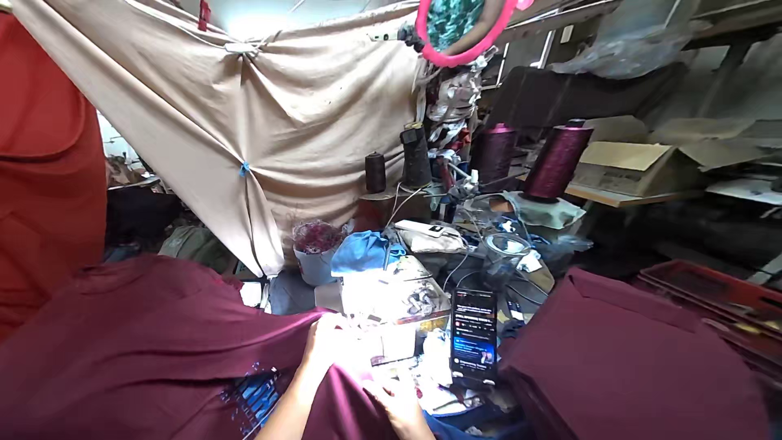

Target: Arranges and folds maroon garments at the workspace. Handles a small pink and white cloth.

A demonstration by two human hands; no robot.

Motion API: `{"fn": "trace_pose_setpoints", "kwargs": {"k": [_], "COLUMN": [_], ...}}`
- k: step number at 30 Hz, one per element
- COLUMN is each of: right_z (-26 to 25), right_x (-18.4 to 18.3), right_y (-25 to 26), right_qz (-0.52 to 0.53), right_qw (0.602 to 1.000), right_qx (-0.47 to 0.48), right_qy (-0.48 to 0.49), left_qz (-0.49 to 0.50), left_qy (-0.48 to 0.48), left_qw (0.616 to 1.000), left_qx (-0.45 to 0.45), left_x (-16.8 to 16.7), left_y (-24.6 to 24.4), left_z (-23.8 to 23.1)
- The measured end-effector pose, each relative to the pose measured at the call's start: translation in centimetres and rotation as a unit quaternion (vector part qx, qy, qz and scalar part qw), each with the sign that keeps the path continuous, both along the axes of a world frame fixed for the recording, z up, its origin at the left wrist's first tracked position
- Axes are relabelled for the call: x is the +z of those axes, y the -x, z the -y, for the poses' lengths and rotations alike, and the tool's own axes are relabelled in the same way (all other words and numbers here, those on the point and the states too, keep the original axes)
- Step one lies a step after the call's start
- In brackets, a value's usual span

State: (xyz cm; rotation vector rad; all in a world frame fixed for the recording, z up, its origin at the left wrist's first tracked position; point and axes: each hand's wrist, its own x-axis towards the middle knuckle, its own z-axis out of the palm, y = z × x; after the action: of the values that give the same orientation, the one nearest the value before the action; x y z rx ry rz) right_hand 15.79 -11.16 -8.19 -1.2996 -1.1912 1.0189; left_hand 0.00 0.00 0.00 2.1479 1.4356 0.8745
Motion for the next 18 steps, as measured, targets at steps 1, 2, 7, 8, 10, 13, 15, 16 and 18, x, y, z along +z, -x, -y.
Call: {"fn": "trace_pose_setpoints", "kwargs": {"k": [1, 2, 7, 8, 10, 13, 15, 16, 18], "right_z": [-0.3, -0.8, -3.6, -3.9, -4.3, -4.4, -3.3, -2.4, 0.0], "right_x": [-0.1, 0.4, 2.5, 2.8, 3.1, 3.1, 2.7, 2.2, 1.6], "right_y": [0.5, 0.8, 2.1, 2.4, 2.8, 2.4, 1.4, 0.8, -0.9], "right_qz": [-0.003, 0.002, -0.053, -0.062, -0.055, 0.010, 0.094, 0.131, 0.184], "right_qw": [1.000, 1.000, 0.995, 0.992, 0.990, 0.992, 0.990, 0.987, 0.981], "right_qx": [-0.012, -0.028, -0.082, -0.101, -0.127, -0.119, -0.099, -0.095, -0.055], "right_qy": [0.002, 0.008, -0.032, -0.032, -0.018, 0.029, 0.031, 0.007, -0.026], "left_qz": [-0.014, -0.026, -0.033, -0.045, -0.079, -0.168, -0.174, -0.137, -0.026], "left_qy": [0.016, 0.032, 0.040, 0.056, 0.082, 0.077, 0.033, -0.024, -0.170], "left_qw": [1.000, 0.999, 0.996, 0.993, 0.986, 0.975, 0.978, 0.986, 0.981], "left_qx": [0.001, 0.004, 0.078, 0.095, 0.119, 0.125, 0.108, 0.095, 0.094], "left_x": [0.1, 0.4, 0.7, 0.9, 1.3, 2.1, 2.1, 1.5, -0.9], "left_y": [0.3, 0.4, 0.2, 0.2, 0.1, 0.0, 1.3, 2.6, 6.2], "left_z": [-0.3, -1.1, -4.3, -4.9, -5.7, -6.0, -4.5, -3.3, 0.7]}}
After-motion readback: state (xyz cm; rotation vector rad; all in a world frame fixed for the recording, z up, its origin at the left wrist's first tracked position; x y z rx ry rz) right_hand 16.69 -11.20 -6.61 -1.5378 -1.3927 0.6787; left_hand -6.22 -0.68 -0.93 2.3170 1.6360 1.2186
